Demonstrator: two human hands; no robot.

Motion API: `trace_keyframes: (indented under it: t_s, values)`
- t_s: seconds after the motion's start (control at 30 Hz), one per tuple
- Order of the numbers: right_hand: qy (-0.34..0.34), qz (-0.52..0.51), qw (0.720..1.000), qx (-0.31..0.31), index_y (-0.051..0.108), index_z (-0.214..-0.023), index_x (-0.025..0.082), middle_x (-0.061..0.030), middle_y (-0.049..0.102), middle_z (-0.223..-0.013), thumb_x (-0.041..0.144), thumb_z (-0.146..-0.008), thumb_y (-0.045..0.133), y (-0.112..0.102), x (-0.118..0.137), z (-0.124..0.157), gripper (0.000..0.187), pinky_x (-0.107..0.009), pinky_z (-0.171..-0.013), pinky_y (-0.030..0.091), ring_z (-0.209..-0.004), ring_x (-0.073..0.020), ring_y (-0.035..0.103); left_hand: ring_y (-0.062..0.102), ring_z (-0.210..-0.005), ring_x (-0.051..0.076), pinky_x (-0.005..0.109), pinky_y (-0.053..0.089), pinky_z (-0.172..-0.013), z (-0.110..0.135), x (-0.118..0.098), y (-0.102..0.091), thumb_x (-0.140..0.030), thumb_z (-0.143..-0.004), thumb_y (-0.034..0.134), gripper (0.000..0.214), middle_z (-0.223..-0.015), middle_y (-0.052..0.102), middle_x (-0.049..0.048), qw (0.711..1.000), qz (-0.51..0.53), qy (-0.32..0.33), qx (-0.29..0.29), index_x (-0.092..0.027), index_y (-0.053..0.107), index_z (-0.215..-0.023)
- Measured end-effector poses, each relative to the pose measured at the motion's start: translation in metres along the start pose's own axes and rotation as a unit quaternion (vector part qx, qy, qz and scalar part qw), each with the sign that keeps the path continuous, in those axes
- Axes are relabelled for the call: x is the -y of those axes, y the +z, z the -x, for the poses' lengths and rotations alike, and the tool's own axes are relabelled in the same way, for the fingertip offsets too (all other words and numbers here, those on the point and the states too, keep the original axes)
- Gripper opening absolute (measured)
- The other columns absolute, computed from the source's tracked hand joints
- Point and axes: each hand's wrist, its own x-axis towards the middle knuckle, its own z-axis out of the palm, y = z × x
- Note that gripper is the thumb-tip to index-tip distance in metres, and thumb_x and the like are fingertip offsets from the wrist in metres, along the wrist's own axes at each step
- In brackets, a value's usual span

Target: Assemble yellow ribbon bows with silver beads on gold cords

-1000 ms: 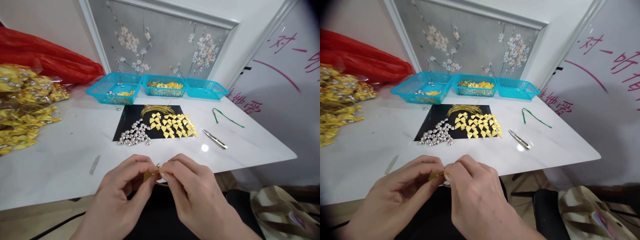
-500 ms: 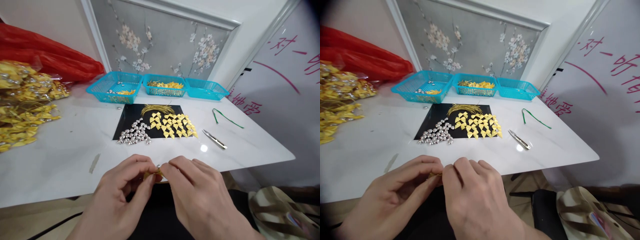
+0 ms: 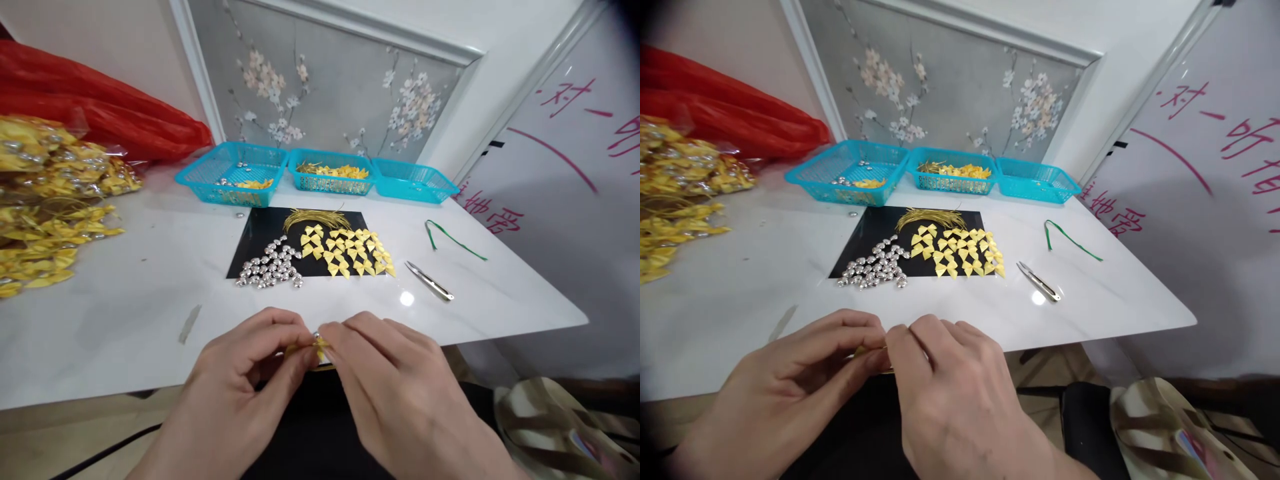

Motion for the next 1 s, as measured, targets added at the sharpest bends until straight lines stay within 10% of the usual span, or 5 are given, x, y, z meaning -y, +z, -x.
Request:
trace_keyframes:
  t_s: [1.0]
  values:
    - [-0.017, 0.002, 0.999, -0.041, 0.067, -0.087, 0.015, -0.0031, 0.062, -0.078, 0.004, -0.099, 0.047, 0.0047, 0.0002, 0.0017, 0.026, -0.029, -0.056, 0.047, -0.061, -0.0156, 0.056, 0.073, -0.075, 0.010, 0.013, 0.056, -0.066, 0.0030, -0.0020, -0.0009, -0.015, -0.091, 0.062, 0.020, -0.086, 0.074, -0.0052, 0.998, -0.030, 0.045, -0.023, -0.028, 0.073, -0.081]
